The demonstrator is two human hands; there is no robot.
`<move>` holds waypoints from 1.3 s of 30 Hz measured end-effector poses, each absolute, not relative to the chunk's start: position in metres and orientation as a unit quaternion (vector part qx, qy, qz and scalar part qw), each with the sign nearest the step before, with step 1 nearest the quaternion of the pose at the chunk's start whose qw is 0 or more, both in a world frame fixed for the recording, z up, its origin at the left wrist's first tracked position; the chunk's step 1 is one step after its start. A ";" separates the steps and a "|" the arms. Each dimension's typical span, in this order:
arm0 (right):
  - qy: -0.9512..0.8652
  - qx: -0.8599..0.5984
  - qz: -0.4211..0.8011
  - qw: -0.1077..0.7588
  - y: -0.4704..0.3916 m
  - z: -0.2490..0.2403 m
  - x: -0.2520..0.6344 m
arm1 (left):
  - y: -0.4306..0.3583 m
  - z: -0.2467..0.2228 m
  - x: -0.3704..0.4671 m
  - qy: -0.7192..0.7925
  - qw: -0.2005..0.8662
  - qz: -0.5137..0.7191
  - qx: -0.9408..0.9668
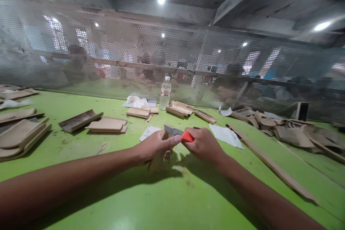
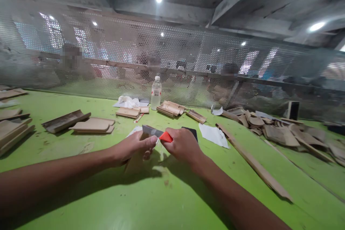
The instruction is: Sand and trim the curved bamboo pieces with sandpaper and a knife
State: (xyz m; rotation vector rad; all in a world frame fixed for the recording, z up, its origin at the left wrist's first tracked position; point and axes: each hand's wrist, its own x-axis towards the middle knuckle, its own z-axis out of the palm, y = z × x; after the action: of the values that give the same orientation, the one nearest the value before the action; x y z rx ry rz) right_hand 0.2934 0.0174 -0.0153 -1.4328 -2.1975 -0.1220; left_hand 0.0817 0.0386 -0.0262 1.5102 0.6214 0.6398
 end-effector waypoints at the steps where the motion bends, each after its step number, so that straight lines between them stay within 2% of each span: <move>1: -0.812 -0.525 -0.048 0.248 0.017 -0.016 0.292 | 0.039 -0.026 0.082 0.263 0.644 0.274 0.664; 7: -0.838 -0.505 -0.059 0.199 0.016 -0.019 0.290 | 0.040 -0.026 0.082 0.289 0.610 0.261 0.690; 15: -0.840 -0.514 -0.078 0.157 0.014 -0.022 0.285 | 0.037 -0.020 0.078 0.287 0.617 0.246 0.690; 39: -0.795 -0.568 -0.148 0.150 0.009 -0.025 0.279 | 0.028 -0.023 0.085 0.333 0.481 0.311 0.749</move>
State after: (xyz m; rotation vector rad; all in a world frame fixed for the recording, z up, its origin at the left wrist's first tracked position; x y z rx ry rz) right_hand 0.2788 0.0086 -0.0252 -1.6330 -2.2847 -0.4262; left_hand 0.0849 0.0283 -0.0226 1.8268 0.8132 0.7591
